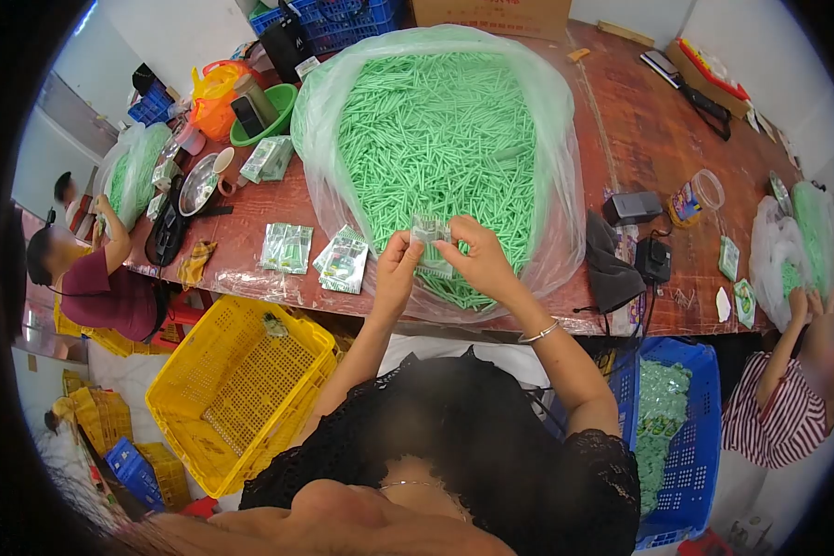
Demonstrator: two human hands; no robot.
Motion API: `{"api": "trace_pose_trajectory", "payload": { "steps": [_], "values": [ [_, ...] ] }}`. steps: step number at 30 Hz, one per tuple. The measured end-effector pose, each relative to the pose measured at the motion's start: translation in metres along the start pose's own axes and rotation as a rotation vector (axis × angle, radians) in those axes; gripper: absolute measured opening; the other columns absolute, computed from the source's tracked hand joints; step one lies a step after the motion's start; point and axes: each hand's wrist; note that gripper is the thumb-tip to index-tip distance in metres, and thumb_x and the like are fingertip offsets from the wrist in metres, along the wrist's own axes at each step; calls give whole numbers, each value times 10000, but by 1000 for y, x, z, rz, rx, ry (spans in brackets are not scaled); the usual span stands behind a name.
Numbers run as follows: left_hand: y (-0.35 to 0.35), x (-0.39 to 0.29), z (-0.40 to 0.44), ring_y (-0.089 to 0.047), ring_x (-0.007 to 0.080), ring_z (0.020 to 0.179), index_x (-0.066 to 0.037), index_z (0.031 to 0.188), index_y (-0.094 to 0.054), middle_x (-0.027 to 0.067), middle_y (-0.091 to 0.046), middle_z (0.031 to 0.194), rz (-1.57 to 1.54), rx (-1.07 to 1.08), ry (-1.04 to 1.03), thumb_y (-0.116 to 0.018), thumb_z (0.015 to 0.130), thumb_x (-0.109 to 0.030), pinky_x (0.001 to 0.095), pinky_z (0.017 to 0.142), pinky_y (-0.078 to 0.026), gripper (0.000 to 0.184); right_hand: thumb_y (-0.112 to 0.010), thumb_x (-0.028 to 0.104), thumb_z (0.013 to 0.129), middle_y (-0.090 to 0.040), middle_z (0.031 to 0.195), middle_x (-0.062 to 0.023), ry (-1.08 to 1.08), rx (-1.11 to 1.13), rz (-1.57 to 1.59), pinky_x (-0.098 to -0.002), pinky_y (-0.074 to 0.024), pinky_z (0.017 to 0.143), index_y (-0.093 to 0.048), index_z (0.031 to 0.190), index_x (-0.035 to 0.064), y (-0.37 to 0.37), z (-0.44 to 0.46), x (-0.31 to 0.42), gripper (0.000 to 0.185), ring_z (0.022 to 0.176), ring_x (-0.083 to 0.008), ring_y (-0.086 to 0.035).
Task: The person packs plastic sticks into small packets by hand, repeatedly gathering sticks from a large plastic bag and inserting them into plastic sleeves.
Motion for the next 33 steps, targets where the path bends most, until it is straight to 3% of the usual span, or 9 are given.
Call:
{"api": "trace_pose_trajectory", "payload": {
  "steps": [5, 8, 9, 15, 22, 23, 26, 27, 33],
  "values": [
    [10, -3, 1, -481, 20, 791, -6, 1050, -611, -24, -606, 885, 51, -46, 22, -561, 1017, -170, 200, 692, -407, 174, -697, 151, 894, -567, 801, -25, -291, 2, 228, -284, -464, 695, -562, 854, -11, -3, 2, -4, 215, 726, -116, -521],
    [16, 8, 0, -503, 27, 863, -15, 1082, -611, -28, -611, 951, 182, 4, 74, -549, 1023, -167, 200, 765, -412, 175, -683, 161, 905, -583, 835, -44, -229, 24, 91, -288, -478, 671, -605, 946, -12, -11, 0, -4, 194, 725, -124, -539],
    [11, 2, 1, -506, 31, 868, -16, 1085, -611, -26, -610, 958, 98, -17, 57, -546, 1022, -159, 203, 769, -415, 169, -670, 174, 929, -635, 1001, -52, -248, 68, 141, -266, -463, 753, -648, 1107, 4, -8, 0, -5, 247, 905, -95, -545],
    [25, 4, -10, -516, 50, 871, -23, 1092, -615, -14, -605, 976, 18, -10, 22, -539, 1017, -135, 213, 787, -423, 154, -682, 150, 898, -581, 894, -73, 166, -41, -42, -306, -459, 764, -618, 969, -10, -24, 2, 6, 187, 814, -175, -556],
    [140, -29, -15, -430, 20, 695, -48, 976, -647, -75, -521, 780, 308, -493, -95, -522, 1033, -182, 196, 609, -364, 192, -654, 170, 941, -544, 790, -27, -132, -5, 119, -258, -435, 662, -590, 875, 5, -16, 5, -20, 188, 704, -103, -508],
    [165, -28, -17, -482, 93, 744, -33, 944, -631, -9, -570, 847, 322, -551, -52, -547, 1013, -166, 247, 673, -402, 172, -646, 169, 948, -555, 797, -17, -167, -8, 82, -251, -433, 664, -597, 882, 6, -11, 5, -28, 183, 708, -93, -507],
    [226, -12, -12, -551, 237, 903, -6, 990, -645, 113, -613, 998, 1223, -560, -436, -572, 976, -141, 355, 808, -441, 154, -642, 168, 948, -545, 783, -24, -202, -32, -27, -262, -414, 625, -592, 864, 8, -10, 3, -42, 187, 677, -103, -482],
    [230, -9, -13, -521, 363, 1121, 7, 1114, -640, 204, -588, 1187, 1424, -554, -315, -585, 946, -139, 480, 993, -391, 229, -650, 170, 940, -541, 776, -37, -200, -37, -55, -274, -404, 600, -587, 857, 6, -11, 2, -44, 194, 654, -120, -474],
    [235, 7, -11, -459, 394, 1239, 7, 1264, -569, 221, -517, 1332, 1617, -549, -261, -571, 962, -130, 477, 1054, -356, 332, -664, 170, 917, -534, 787, -74, -78, -114, -187, -326, -415, 581, -566, 831, 5, -3, -4, -53, 210, 663, -209, -506]
  ]
}}
Point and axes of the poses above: each hand's wrist, its own z-axis towards the middle knuckle, its own y-axis out of the back of the hand, x = y × z
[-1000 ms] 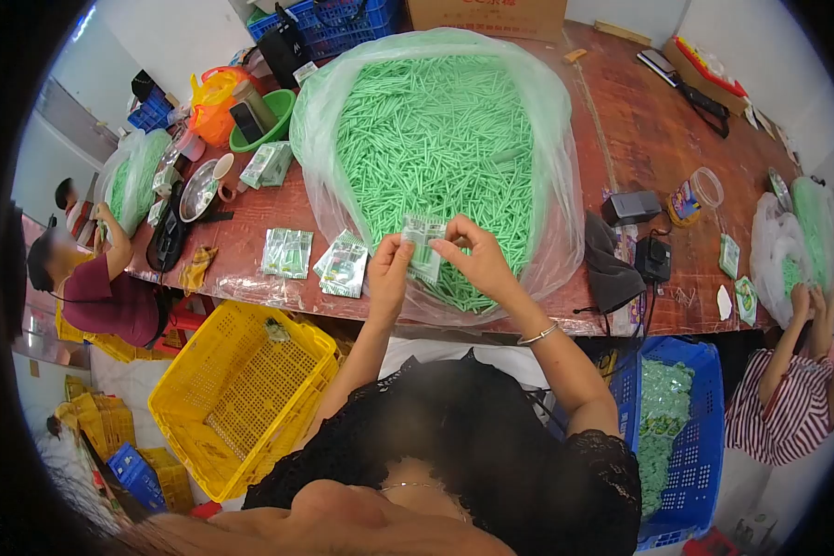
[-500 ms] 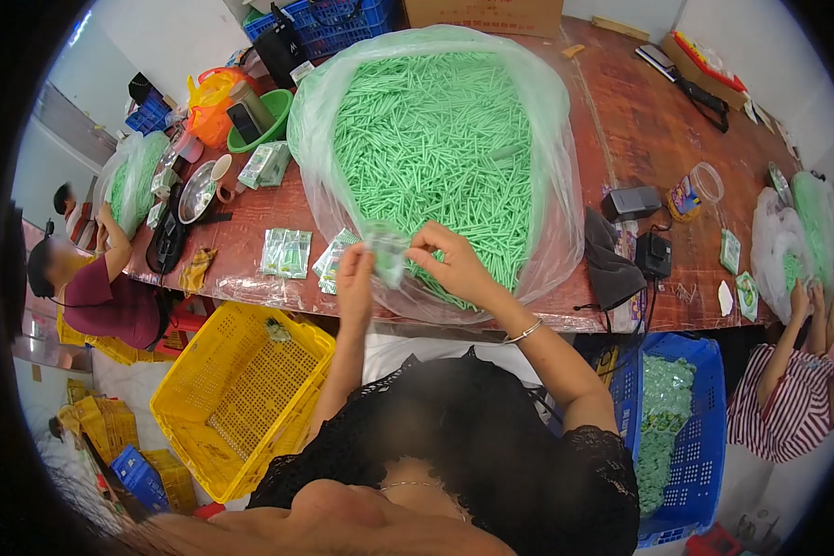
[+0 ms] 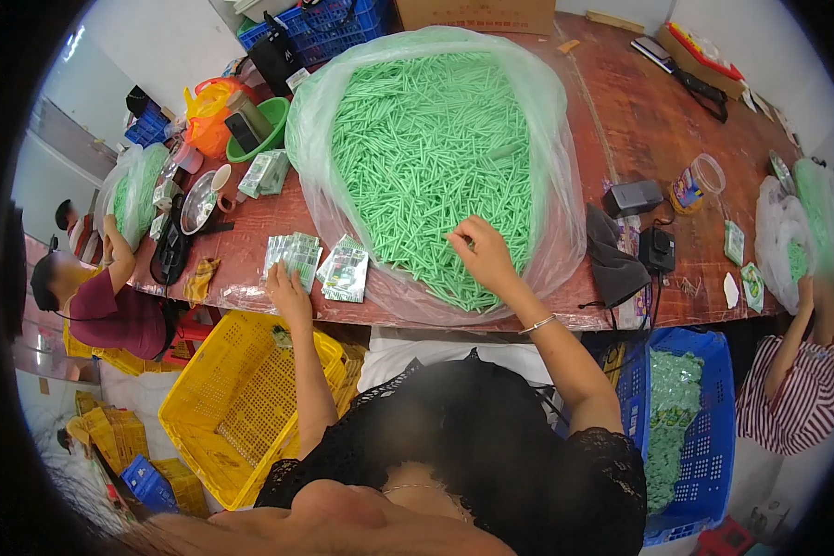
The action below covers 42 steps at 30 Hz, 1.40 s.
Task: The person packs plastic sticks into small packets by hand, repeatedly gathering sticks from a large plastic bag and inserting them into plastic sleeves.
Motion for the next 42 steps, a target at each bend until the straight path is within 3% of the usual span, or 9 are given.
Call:
{"api": "trace_pose_trajectory", "payload": {
  "steps": [3, 6, 7, 10, 14, 21, 27, 31, 42],
  "values": [
    [7, -15, 1, -469, 388, 1246, 22, 1268, -559, 221, -531, 1319, -132, -113, 48, -562, 959, -95, 482, 1061, -357, 329, -675, 178, 905, -534, 783, -87, 7, 13, -79, -343, -427, 610, -556, 816, 5, 10, -2, -6, 228, 683, -229, -516],
    [35, -79, 1, -433, 394, 1318, 20, 1284, -548, 231, -507, 1370, -509, -75, -20, -563, 952, -95, 524, 1142, -262, 351, -685, 179, 895, -537, 787, -92, -7, 46, -93, -346, -439, 642, -567, 820, 9, 11, -9, -21, 220, 708, -235, -527],
    [38, -108, -7, -437, 393, 1313, 17, 1277, -549, 229, -496, 1371, -559, -12, -40, -574, 922, -37, 493, 1147, -273, 360, -688, 178, 891, -540, 792, -92, -36, 65, -66, -347, -445, 654, -572, 822, 11, 11, -7, -17, 215, 718, -238, -533],
    [34, -182, -31, -432, 398, 1330, -32, 1232, -572, 181, -491, 1365, -690, 218, -366, -606, 883, -25, 588, 1145, -249, 351, -697, 178, 880, -553, 829, -88, -44, 62, -77, -344, -459, 692, -584, 850, 22, 20, 2, -6, 195, 769, -243, -550],
    [8, -221, -56, -420, 411, 1334, -26, 1235, -568, 181, -478, 1374, -735, 266, -405, -644, 894, -85, 617, 1137, -244, 355, -718, 181, 842, -584, 916, -91, 22, 18, -399, -390, -484, 779, -607, 934, 47, 38, 4, -16, 197, 920, -279, -565],
    [6, -225, -62, -396, 414, 1356, -17, 1258, -545, 196, -456, 1390, -659, 286, -472, -650, 895, -91, 628, 1130, -247, 385, -715, 209, 822, -594, 986, -138, -47, -6, -501, -440, -490, 833, -645, 884, 32, 41, 36, -13, 200, 999, -328, -559],
    [4, -221, -62, -402, 412, 1354, -16, 1255, -544, 197, -456, 1398, -711, 259, -417, -636, 896, -69, 629, 1135, -237, 375, -734, 276, 799, -607, 1037, -156, -106, 237, -613, -428, -497, 865, -687, 901, 34, 21, 49, -6, 266, 1024, -338, -561],
    [7, -220, -62, -407, 412, 1349, -14, 1253, -543, 195, -460, 1399, -736, 274, -387, -618, 904, -60, 624, 1141, -231, 360, -753, 406, 751, -594, 1045, -161, -112, 392, -848, -442, -477, 861, -686, 943, 6, 20, 38, 9, 449, 1039, -329, -558],
    [5, -219, -63, -421, 386, 1346, -33, 1243, -554, 171, -473, 1397, -733, 278, -395, -608, 912, -56, 600, 1159, -220, 336, -758, 305, 675, -569, 1114, -159, -35, 319, -900, -453, -423, 891, -685, 974, -32, 8, 37, 0, 456, 1097, -303, -508]
  ]
}}
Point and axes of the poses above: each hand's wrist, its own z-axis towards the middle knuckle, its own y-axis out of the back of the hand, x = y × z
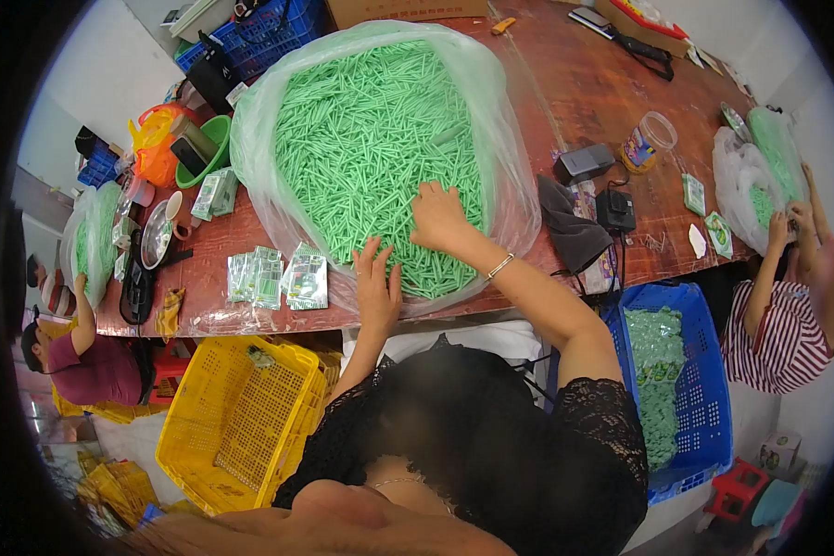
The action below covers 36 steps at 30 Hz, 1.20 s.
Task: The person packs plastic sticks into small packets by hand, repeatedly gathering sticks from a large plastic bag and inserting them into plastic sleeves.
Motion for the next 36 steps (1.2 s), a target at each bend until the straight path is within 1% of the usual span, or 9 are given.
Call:
{"api": "trace_pose_trajectory", "payload": {
  "steps": [10, 16, 19, 22, 25, 28, 32, 35, 36],
  "values": [
    [-3, 3, -2, -431, 406, 1331, -15, 1195, -571, 198, -481, 1368, 1, 5, -24, -606, 909, -53, 628, 1141, -232, 290, -684, 199, 740, -583, 1027, -169, -21, -224, 172, -460, -441, 847, -649, 908, -20, -22, 8, -14, 278, 1025, -332, -534],
    [-2, 2, -1, -440, 408, 1323, -13, 1168, -582, 197, -487, 1362, -25, -7, -12, -604, 904, -35, 631, 1143, -225, 266, -600, 152, 855, -609, 994, -227, -59, -198, 262, -513, -472, 810, -564, 1028, -47, -1, 17, -42, 266, 902, -418, -584],
    [-2, 2, -1, -441, 408, 1322, -13, 1165, -585, 196, -492, 1356, -24, -10, -16, -605, 903, -33, 633, 1143, -224, 263, -596, 159, 902, -627, 906, -176, -68, -105, 604, -457, -504, 705, -525, 1077, -57, 9, 23, -48, 287, 752, -365, -602],
    [-2, 2, -1, -444, 409, 1318, -12, 1163, -586, 195, -496, 1352, -29, -9, -16, -601, 906, -34, 634, 1142, -225, 259, -584, 200, 954, -584, 796, -73, -394, 16, 1383, -356, -475, 568, -511, 1089, -40, 5, 18, -30, 285, 628, -220, -562],
    [-2, 2, 0, -446, 410, 1315, -10, 1159, -587, 194, -496, 1353, -34, -8, -12, -598, 908, -35, 633, 1142, -223, 253, -569, 280, 999, -520, 726, 14, -373, 301, 1801, -299, -413, 486, -550, 984, 31, 4, 17, -35, 250, 610, -95, -509],
    [-2, 1, 0, -448, 410, 1313, -14, 1156, -589, 193, -496, 1353, -30, 3, 1, -596, 909, -35, 629, 1144, -222, 248, -579, 329, 995, -470, 653, 35, -326, 419, 1840, -261, -378, 467, -562, 942, 66, 0, 14, -33, 269, 523, -77, -434],
    [2, 2, 4, -453, 409, 1306, -20, 1157, -594, 190, -502, 1342, -49, 5, -9, -594, 912, -37, 612, 1142, -237, 246, -609, 402, 974, -358, 591, 73, -365, 186, 1565, -224, -277, 417, -549, 887, 83, -8, 6, -12, 336, 486, -44, -329],
    [11, -2, 20, -473, 406, 1279, -14, 1170, -589, 193, -515, 1319, -108, -31, 19, -585, 924, -48, 540, 1125, -304, 248, -624, 406, 964, -393, 583, 67, -225, 208, 1783, -215, -317, 432, -537, 888, 78, 3, 4, -14, 347, 500, -41, -382],
    [15, -5, 32, -482, 405, 1267, -11, 1177, -585, 196, -520, 1309, -164, -39, 59, -581, 930, -53, 511, 1111, -330, 251, -644, 362, 954, -494, 614, 50, -303, 146, 1698, -259, -371, 450, -608, 941, 10, 0, 6, -16, 354, 508, -77, -446]
  ]
}}
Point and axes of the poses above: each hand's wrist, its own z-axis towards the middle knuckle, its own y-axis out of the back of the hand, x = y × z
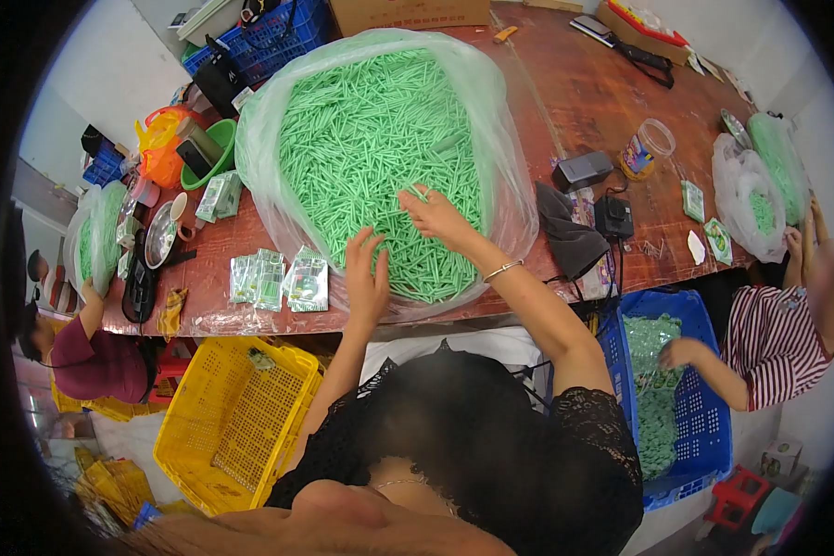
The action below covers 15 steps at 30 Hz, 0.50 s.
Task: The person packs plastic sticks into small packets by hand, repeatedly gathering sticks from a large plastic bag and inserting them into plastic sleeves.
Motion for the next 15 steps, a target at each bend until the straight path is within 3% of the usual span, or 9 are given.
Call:
{"api": "trace_pose_trajectory", "payload": {
  "steps": [2, 3, 4, 5, 8, 10, 11, 13, 15],
  "values": [
    [3, 4, 23, -516, 398, 1220, 12, 1240, -544, 208, -543, 1269, -103, -21, 40, -580, 947, -87, 426, 1043, -407, 311, -668, 361, 935, -530, 628, 29, 281, -116, -408, -291, -393, 468, -644, 989, -44, -5, -1, -13, 410, 505, -96, -465],
    [0, 3, 34, -518, 395, 1218, 15, 1254, -533, 209, -545, 1269, -221, -45, 91, -586, 947, -98, 429, 1042, -409, 332, -680, 361, 926, -548, 635, 18, 427, -174, -614, -307, -404, 477, -661, 1013, -71, -6, 0, -20, 441, 503, -106, -474],
    [-6, 0, 44, -521, 392, 1216, 19, 1269, -523, 211, -548, 1269, -340, -70, 141, -592, 947, -108, 432, 1041, -410, 353, -732, 354, 866, -624, 640, -75, 367, -221, -673, -356, -438, 522, -683, 1097, -58, -6, 2, -31, 475, 509, -192, -540],
    [-11, -3, 50, -523, 390, 1214, 23, 1283, -512, 213, -551, 1269, -459, -91, 192, -598, 946, -119, 435, 1040, -412, 376, -738, 340, 850, -628, 647, -108, 437, -209, -721, -366, -444, 530, -689, 1083, -35, -4, 4, -41, 444, 527, -226, -555],
    [-20, -20, 47, -563, 334, 1205, 1, 1310, -513, 191, -578, 1273, -109, 93, -42, -624, 938, -137, 407, 1075, -390, 413, -734, 253, 802, -646, 748, -222, 524, -228, -929, -406, -458, 558, -704, 964, 47, -4, -2, -51, 264, 625, -376, -588],
    [-27, -17, 45, -600, 320, 1148, -13, 1291, -537, 181, -593, 1256, 83, 165, -222, -640, 936, -164, 383, 1042, -413, 400, -718, 235, 810, -640, 722, -208, 522, -214, -1055, -404, -454, 559, -677, 898, 24, -2, -2, -54, 232, 602, -354, -580],
    [-27, -15, 44, -599, 325, 1138, -12, 1285, -541, 183, -594, 1248, -20, 141, -103, -633, 941, -169, 384, 1027, -419, 389, -711, 226, 814, -637, 709, -202, 522, -209, -1117, -403, -453, 559, -664, 865, 13, -1, -1, -54, 224, 590, -343, -576],
    [-17, -25, 47, -596, 335, 1119, -11, 1272, -548, 186, -597, 1230, -227, 99, 135, -619, 953, -177, 387, 996, -432, 367, -704, 252, 841, -607, 656, -178, 482, -246, -817, -403, -438, 553, -652, 854, 4, -7, -5, -34, 254, 557, -322, -541],
    [-8, -24, 54, -590, 366, 1100, 2, 1254, -551, 207, -596, 1206, -173, -23, 53, -603, 962, -173, 408, 975, -447, 344, -698, 277, 868, -578, 626, -152, 448, -297, -602, -398, -420, 548, -641, 843, -6, -7, -6, -30, 289, 536, -293, -504]
  ]
}}
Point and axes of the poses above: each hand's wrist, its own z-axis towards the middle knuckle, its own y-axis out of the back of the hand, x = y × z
